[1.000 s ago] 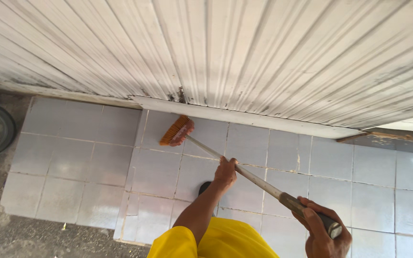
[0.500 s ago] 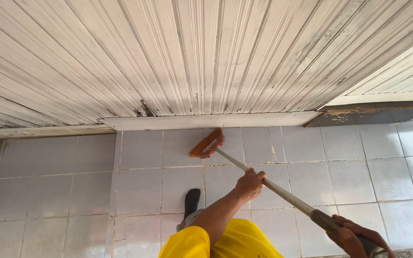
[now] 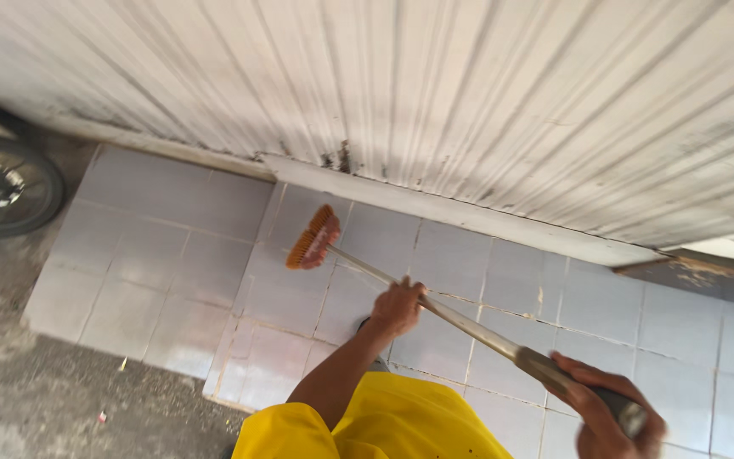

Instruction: The person sweeps a tiled entryway and an adjacent concrete area using a broom, moving debris away from a door and a parked motorcycle.

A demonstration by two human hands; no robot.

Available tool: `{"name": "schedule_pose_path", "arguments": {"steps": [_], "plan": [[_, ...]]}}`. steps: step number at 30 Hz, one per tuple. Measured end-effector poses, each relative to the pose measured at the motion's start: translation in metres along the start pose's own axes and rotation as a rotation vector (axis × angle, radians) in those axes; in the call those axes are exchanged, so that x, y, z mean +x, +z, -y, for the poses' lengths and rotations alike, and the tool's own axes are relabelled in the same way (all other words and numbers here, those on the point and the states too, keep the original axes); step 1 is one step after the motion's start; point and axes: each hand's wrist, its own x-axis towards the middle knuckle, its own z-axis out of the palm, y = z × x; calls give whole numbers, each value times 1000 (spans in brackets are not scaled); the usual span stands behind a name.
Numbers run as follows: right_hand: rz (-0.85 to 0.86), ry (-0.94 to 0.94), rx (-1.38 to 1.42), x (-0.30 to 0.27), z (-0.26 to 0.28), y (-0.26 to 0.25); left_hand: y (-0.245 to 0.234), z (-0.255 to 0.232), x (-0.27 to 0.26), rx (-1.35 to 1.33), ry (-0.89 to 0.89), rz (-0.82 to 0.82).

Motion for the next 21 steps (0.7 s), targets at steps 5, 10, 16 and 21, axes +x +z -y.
{"name": "schedule_pose_path", "arguments": {"steps": [5, 10, 16, 21], "plan": [[65, -34, 217, 55, 19, 91, -14, 80, 12, -123, -378, -153], [139, -49, 129, 72, 22, 129, 11, 132, 32, -226, -512, -200], [115, 4, -27, 67, 25, 92, 61, 102, 48, -153, -343, -108], [-265, 830, 488, 40, 44, 21, 106, 31, 52, -141, -130, -94]]}}
